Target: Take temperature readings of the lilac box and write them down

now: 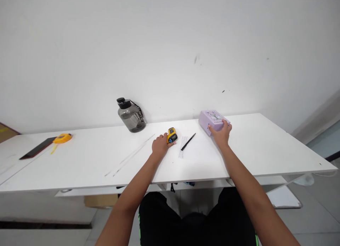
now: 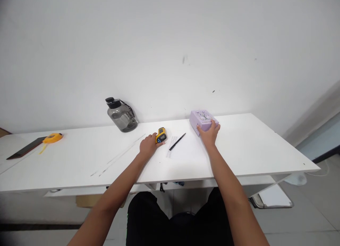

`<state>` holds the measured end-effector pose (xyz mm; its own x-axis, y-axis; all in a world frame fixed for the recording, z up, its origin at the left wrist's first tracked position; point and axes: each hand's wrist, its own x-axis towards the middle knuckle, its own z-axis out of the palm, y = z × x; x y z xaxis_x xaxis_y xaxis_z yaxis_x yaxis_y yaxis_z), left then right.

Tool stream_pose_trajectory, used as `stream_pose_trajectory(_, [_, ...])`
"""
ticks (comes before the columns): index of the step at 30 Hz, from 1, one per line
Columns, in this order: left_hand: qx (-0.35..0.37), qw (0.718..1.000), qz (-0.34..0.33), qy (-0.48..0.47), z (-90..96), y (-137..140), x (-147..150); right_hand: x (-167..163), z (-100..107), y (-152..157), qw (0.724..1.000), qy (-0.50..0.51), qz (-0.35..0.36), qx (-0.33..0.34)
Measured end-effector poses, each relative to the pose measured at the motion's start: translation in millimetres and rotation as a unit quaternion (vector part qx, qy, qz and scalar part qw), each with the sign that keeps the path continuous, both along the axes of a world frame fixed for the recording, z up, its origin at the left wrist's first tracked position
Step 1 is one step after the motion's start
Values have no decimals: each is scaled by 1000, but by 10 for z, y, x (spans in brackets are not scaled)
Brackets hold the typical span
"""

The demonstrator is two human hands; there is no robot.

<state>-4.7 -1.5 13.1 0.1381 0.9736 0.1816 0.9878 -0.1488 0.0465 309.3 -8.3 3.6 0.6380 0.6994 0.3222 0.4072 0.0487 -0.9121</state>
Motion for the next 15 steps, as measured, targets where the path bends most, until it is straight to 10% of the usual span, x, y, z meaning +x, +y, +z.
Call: stream_pose_trajectory(15, [16, 1000, -1, -22, -32, -8, -15, -69, -60, 45, 979, -196, 26, -48])
